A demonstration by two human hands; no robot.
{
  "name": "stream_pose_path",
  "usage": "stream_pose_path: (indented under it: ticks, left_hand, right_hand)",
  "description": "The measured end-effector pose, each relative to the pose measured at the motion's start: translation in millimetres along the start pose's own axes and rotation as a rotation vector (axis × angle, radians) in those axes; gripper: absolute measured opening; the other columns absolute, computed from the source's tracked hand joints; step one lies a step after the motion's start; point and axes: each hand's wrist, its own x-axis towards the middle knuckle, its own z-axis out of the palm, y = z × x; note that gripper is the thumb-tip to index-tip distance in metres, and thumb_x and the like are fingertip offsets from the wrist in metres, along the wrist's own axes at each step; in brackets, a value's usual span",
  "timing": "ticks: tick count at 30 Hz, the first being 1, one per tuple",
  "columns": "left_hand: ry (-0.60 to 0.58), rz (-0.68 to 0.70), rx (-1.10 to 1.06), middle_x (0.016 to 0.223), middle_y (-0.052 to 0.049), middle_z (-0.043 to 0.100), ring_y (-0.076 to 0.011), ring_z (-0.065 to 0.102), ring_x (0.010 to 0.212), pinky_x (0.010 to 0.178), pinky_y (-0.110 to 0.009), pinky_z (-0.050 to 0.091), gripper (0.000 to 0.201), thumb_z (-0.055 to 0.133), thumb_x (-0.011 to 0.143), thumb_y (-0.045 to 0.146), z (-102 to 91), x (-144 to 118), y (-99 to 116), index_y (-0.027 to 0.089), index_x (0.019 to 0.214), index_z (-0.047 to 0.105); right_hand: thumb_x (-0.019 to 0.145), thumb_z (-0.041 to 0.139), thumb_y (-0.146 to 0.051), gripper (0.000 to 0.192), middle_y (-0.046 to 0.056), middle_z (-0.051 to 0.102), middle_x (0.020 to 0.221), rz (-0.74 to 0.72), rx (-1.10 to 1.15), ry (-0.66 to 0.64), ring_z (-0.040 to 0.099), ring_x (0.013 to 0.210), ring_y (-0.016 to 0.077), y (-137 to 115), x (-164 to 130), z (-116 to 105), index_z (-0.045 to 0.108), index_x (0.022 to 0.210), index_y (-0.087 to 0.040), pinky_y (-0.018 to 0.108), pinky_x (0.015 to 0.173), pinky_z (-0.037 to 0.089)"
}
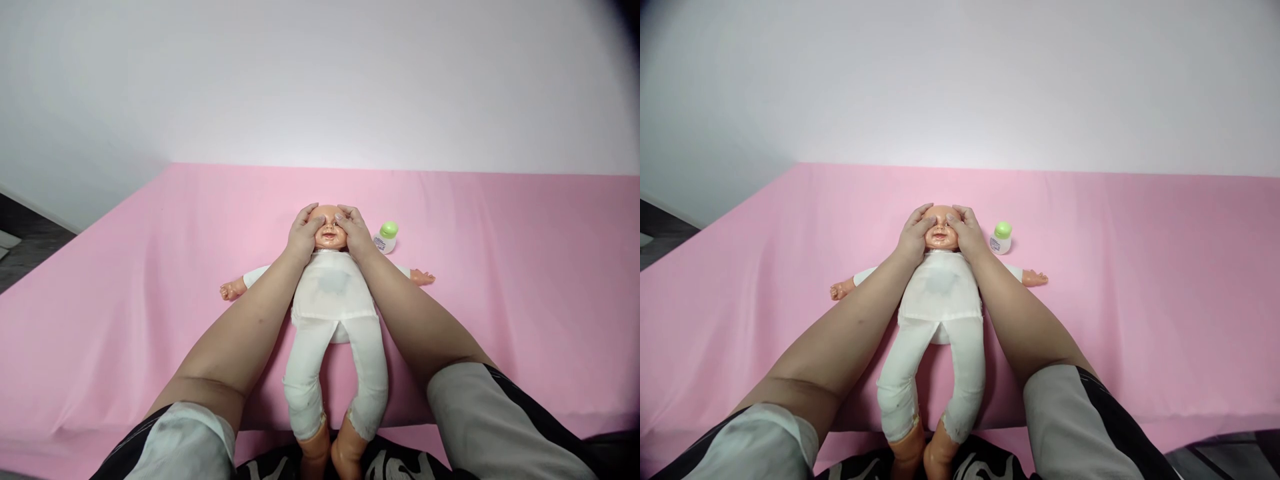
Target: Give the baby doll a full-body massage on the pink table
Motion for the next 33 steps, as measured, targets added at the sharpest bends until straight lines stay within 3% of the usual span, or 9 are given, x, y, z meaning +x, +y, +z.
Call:
stream_pose_path:
  ticks: [15,24,33]
  left_hand:
    - [-0.008,-0.01,-0.019,0.122,-0.007,0.071,-0.0249,0.072,0.105,0.098,-0.042,0.06,0.066,0.084,0.071,0.037,0.8,-1.7,1.9,0.023,0.134,0.067]
    - [-0.051,-0.007,-0.016,0.129,-0.008,0.07,-0.028,0.072,0.113,0.103,-0.046,0.059,0.067,0.083,0.073,0.039,-3.2,-4.5,2.4,0.025,0.136,0.065]
    - [-0.029,0.028,0.098,0.124,-0.007,0.072,-0.0277,0.07,0.112,0.101,-0.044,0.059,0.058,0.083,0.072,0.038,-0.1,-1.7,4.6,0.023,0.126,0.07]
  right_hand:
    - [0.075,0.086,-0.057,0.055,0.003,0.067,0.122,-0.002,-0.005,0.03,0.062,0.124,0.0277,-6.3,-3.7,2.4,0.065,0.119,-0.03,0.05,0.117,0.05]
    - [0.072,0.093,-0.053,0.071,0.004,0.063,0.134,-0.032,-0.014,-0.067,0.059,0.132,0.0277,-21.2,-19.5,5.3,0.06,0.131,-0.031,0.047,0.121,0.047]
    - [0.071,0.093,-0.06,0.063,0.002,0.066,0.118,-0.057,-0.198,0.038,0.062,0.118,0.0264,-18.4,-10.9,1.6,0.063,0.118,-0.029,0.047,0.11,0.051]
